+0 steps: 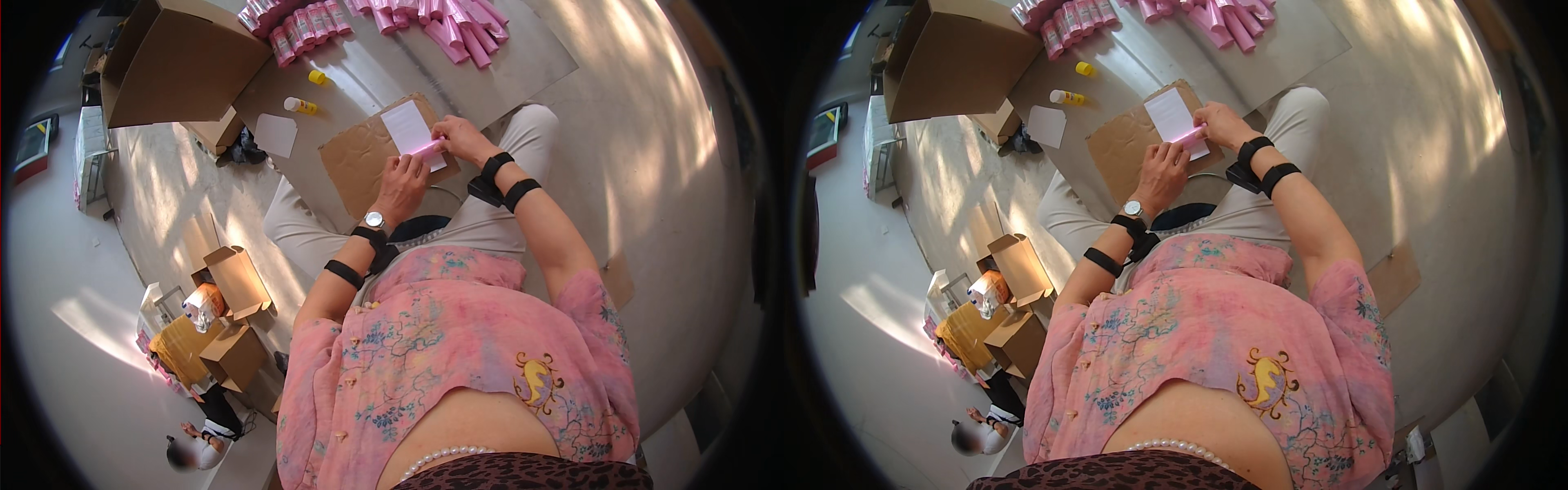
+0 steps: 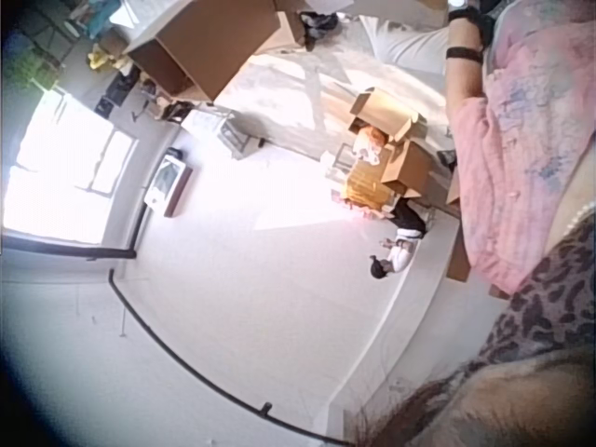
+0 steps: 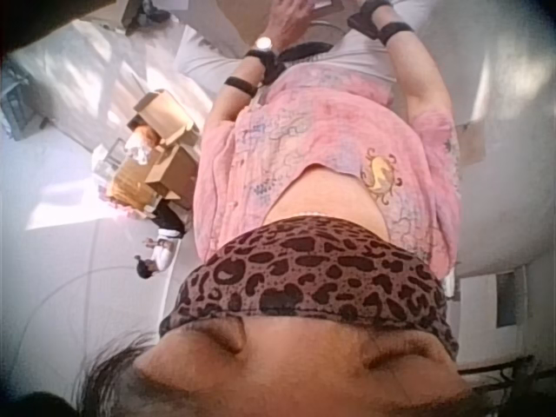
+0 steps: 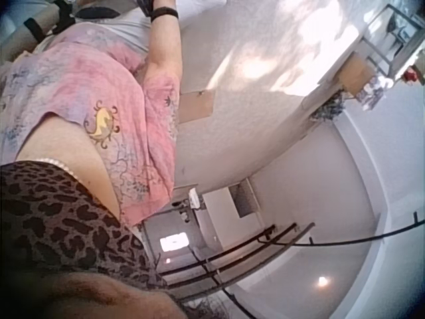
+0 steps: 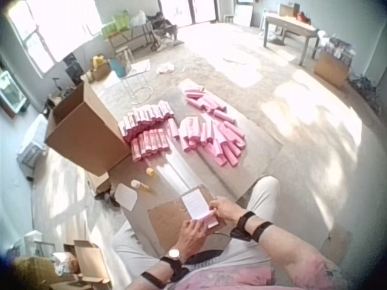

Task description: Wrapping pink cylindrical battery cells in white adhesive paper.

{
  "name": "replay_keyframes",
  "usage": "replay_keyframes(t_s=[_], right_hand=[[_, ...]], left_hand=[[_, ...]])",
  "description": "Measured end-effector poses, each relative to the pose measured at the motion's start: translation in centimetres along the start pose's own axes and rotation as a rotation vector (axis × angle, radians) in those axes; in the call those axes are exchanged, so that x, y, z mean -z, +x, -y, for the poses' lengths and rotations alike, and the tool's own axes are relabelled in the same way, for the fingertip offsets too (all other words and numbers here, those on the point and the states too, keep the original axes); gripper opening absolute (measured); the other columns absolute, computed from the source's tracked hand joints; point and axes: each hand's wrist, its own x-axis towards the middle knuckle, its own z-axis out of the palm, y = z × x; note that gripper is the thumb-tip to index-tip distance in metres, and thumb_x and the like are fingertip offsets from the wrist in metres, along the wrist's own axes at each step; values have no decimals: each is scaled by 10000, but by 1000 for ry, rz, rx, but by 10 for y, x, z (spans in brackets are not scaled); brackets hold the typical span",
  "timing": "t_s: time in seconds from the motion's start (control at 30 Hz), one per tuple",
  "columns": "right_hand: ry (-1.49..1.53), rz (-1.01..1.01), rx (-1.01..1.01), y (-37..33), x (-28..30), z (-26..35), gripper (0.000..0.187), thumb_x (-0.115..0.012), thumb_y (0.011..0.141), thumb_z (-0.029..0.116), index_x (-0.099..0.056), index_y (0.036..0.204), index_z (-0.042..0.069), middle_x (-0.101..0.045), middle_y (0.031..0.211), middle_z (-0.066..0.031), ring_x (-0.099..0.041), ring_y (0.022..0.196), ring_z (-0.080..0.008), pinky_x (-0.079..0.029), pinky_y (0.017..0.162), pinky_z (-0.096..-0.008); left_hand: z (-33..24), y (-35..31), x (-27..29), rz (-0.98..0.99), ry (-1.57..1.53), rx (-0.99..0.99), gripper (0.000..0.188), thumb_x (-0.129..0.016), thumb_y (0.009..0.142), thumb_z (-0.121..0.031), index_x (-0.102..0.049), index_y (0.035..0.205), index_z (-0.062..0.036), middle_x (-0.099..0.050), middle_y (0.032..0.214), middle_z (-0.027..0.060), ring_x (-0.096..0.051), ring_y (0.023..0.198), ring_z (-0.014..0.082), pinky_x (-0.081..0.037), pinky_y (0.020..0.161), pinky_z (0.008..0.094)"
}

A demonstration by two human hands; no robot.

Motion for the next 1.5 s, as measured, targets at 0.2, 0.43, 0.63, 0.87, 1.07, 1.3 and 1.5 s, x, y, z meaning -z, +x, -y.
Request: replay_keyframes(t_s=[0.2, 0.43, 0.63, 0.87, 1.07, 1.3, 1.5], right_hand=[[-8, 13, -8, 2, 0, 0, 210, -800, 802, 102, -746, 1002, 65, -676, 1061, -181, -659, 1021, -378, -534, 910, -422], [-48, -1, 56, 5, 1, -3, 183, -755, 817, 128, -733, 985, 58, -665, 988, -159, -654, 956, -354, -532, 871, -421], [-49, 46, -5, 8, 4, 3, 197, -800, 786, 104, -750, 969, 50, -703, 1020, -206, -675, 1003, -382, -539, 885, -437], [-11, 42, 33, 10, 4, -5, 188, -767, 780, 99, -753, 962, 52, -680, 946, -167, -672, 921, -354, -547, 848, -417], [16, 55, 70, 8, 7, -5, 202, -748, 804, 38, -760, 1006, 53, -690, 958, -156, -676, 901, -341, -555, 833, -403], [121, 45, 18, 2, 8, -6, 227, -732, 835, -45, -735, 1050, 27, -706, 1000, -159, -697, 925, -288, -562, 852, -371], [131, 14, 29, 0, 8, -10, 188, -753, 852, 62, -748, 1038, 36, -717, 989, -182, -694, 932, -336, -553, 848, -410]], left_hand=[[3, 1, -2, -30, 3, -39, 178, -695, 792, -112, -652, 953, -48, -629, 1092, 111, -611, 1051, 277, -485, 893, 419], [0, 5, -3, -221, -167, 151, 138, -722, 841, -59, -649, 956, -35, -635, 1163, 133, -610, 1099, 346, -503, 957, 453], [4, 7, -10, -258, -318, 315, 131, -730, 854, -37, -644, 952, -27, -656, 1140, 137, -616, 1067, 350, -509, 918, 436], [9, 10, -15, -190, -480, 475, 128, -740, 851, -37, -630, 918, -36, -685, 963, 123, -631, 941, 336, -508, 837, 425], [25, 9, -24, -145, -611, 568, 151, -785, 840, -76, -670, 923, -23, -701, 859, 120, -682, 806, 266, -546, 746, 363], [43, 25, -10, 20, -961, 797, 154, -828, 816, -59, -724, 921, -17, -748, 854, 67, -699, 759, 132, -558, 697, 298], [59, 35, -10, 266, -1020, 874, 186, -861, 748, -58, -782, 900, 15, -758, 760, 90, -720, 688, 136, -583, 669, 300]])
